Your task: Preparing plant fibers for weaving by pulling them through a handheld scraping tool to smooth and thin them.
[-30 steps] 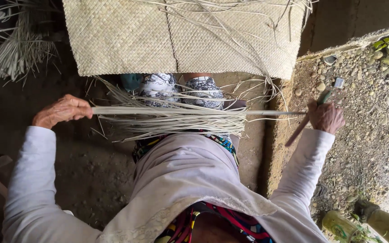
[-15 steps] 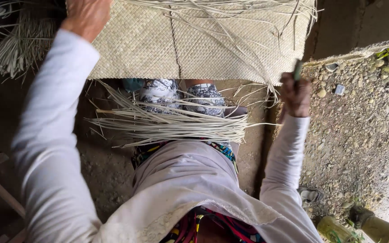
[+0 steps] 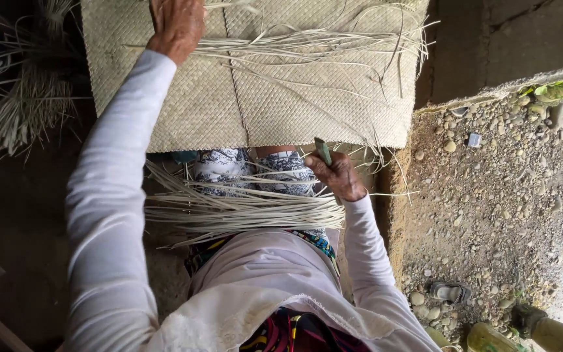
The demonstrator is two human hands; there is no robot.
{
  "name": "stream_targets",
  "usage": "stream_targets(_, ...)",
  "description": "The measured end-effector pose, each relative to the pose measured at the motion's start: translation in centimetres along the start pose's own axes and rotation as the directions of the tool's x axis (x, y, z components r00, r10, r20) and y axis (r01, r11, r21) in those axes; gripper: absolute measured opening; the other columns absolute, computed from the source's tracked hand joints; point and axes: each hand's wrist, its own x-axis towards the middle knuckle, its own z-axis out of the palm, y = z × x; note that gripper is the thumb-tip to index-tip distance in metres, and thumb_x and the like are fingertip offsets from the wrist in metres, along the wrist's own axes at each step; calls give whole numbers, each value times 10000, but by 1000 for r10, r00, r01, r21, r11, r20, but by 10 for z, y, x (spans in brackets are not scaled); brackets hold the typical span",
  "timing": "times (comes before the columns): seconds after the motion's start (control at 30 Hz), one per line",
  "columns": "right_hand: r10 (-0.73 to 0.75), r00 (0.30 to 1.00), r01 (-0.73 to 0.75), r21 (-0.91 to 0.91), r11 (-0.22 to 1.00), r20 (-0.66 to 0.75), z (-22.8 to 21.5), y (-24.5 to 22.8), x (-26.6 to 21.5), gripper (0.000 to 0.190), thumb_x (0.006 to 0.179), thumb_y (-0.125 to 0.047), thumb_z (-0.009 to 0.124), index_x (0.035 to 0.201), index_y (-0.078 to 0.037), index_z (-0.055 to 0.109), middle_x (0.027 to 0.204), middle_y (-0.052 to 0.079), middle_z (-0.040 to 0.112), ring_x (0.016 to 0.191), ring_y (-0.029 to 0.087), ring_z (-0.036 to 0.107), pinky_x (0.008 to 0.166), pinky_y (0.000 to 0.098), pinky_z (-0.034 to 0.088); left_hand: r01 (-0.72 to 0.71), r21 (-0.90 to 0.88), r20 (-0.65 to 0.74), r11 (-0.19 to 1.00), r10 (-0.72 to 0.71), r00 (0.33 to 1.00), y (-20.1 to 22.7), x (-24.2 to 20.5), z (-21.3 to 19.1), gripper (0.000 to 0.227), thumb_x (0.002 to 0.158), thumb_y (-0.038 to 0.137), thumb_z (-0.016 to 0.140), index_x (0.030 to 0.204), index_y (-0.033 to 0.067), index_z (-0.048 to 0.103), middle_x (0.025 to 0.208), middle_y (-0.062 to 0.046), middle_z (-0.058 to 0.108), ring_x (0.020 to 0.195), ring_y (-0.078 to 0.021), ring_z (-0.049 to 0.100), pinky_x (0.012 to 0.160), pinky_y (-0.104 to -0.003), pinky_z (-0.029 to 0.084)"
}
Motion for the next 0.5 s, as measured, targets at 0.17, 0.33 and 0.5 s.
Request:
stream_targets(0.17,-9,1000,11,115,993,-19,27,-63,41,305,922,-263,565,696,-61,595,431,42,478,382,122,449,437,223,380,481,-700,503,528,-114,857,118,-64,-107,239,912,315,588,744,155,643,514,-20,565,388,-113,555,330,-227,428)
stream_targets(0.33,117,985,-60,385,921,-128,50,-75,65,334,913,-272,540,797,33,611,387,26,397,318,96,402,358,216,349,563,-812,578,155,82,812,174,-133,-99,200,921,164,570,876,-22,629,564,-137,590,389,-138,561,316,-208,460)
stream_targets(0.5,203,954,-73,486,871,-220,44,-56,61,325,877,-218,600,645,8,574,361,29,351,301,73,368,322,191,303,622,-782,622,36,112,775,190,-155,-108,250,873,202,639,938,-38,616,639,-194,624,487,-188,640,370,-237,524)
